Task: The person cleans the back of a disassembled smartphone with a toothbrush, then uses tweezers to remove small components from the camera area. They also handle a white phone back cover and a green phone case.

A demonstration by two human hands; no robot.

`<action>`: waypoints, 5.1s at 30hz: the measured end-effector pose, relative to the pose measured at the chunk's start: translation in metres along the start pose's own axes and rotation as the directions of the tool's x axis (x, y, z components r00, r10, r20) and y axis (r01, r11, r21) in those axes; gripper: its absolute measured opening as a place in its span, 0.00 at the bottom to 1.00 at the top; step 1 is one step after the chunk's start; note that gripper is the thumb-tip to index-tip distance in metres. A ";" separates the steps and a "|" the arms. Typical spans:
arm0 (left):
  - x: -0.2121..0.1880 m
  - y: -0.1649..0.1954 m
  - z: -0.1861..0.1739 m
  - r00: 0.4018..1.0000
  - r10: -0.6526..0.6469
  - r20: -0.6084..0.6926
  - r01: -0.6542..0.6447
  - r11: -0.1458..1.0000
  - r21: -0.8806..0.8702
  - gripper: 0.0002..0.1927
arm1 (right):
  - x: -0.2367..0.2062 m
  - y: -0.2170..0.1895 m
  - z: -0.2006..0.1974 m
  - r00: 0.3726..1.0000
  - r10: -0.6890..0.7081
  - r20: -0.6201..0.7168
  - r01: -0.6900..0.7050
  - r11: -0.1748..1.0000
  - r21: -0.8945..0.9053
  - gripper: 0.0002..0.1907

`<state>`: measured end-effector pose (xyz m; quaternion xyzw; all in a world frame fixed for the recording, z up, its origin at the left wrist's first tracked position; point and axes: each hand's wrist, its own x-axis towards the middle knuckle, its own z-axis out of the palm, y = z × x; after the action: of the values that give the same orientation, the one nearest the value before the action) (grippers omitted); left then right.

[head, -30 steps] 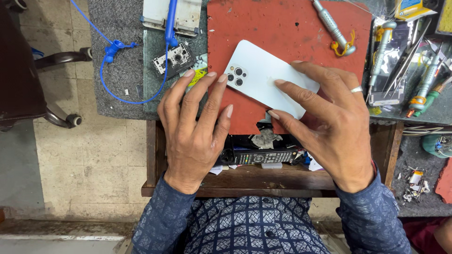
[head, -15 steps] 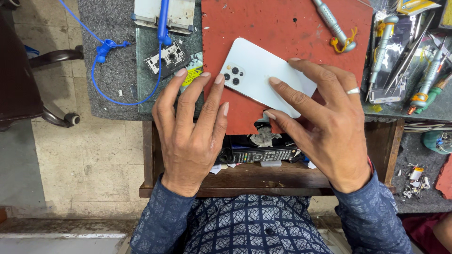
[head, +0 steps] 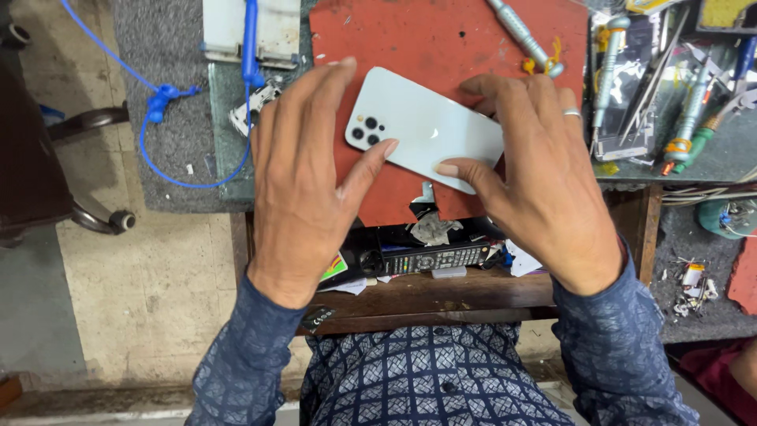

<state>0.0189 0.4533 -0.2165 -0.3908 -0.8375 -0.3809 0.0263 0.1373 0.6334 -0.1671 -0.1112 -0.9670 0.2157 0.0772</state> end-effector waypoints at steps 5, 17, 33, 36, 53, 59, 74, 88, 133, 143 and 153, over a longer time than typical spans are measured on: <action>0.021 -0.001 -0.004 0.975 -0.107 0.195 0.171 0.922 -0.349 0.27 | -0.012 0.001 0.007 0.988 0.152 -0.017 -0.142 0.954 0.265 0.19; 0.010 0.003 0.027 0.988 -0.066 0.137 0.143 0.712 -0.687 0.06 | -0.019 0.056 0.009 0.949 -0.048 -0.310 0.177 0.898 0.402 0.10; 0.012 0.023 0.040 0.983 -0.126 0.135 0.185 0.675 -0.714 0.12 | -0.040 0.082 0.021 0.957 0.167 -0.236 0.041 0.730 0.682 0.11; 0.023 0.034 0.037 0.979 -0.170 0.111 0.197 0.655 -0.730 0.21 | -0.040 0.081 0.012 0.964 0.249 -0.092 -0.082 0.609 0.789 0.16; 0.008 0.043 0.078 0.977 -0.048 0.207 0.210 0.063 -0.976 0.36 | -0.056 0.069 0.016 0.975 0.205 -0.087 -0.010 0.429 0.903 0.23; 0.009 0.036 0.071 0.981 -0.030 0.191 0.193 0.127 -0.973 0.36 | -0.053 0.064 0.014 0.992 0.110 -0.059 -0.003 0.493 0.870 0.30; 0.005 0.031 0.081 0.990 -0.018 0.138 0.139 0.217 -0.966 0.22 | -0.056 0.072 0.025 0.992 0.121 -0.024 -0.035 0.461 0.887 0.24; 0.006 0.017 0.080 0.951 -0.047 0.304 0.307 0.068 -0.949 0.22 | -0.052 0.058 0.013 0.990 0.144 0.000 -0.059 0.405 0.912 0.30; -0.003 0.039 0.064 0.999 0.047 -0.012 -0.026 0.294 -0.955 0.14 | -0.058 0.057 0.023 0.983 0.152 -0.104 -0.008 0.597 0.803 0.09; -0.002 0.047 0.043 0.980 0.197 0.005 -0.095 0.496 -0.863 0.14 | -0.054 0.058 0.029 0.986 0.076 -0.146 0.053 0.694 0.718 0.16; 0.000 0.054 0.036 0.956 0.294 0.021 -0.159 0.573 -0.804 0.13 | -0.059 0.065 0.034 0.960 0.100 -0.260 0.074 0.807 0.585 0.09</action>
<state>0.0643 0.4985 -0.2089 -0.4934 -0.5230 -0.6752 -0.1651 0.1993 0.6628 -0.2321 -0.1176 -0.8306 0.4878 0.2413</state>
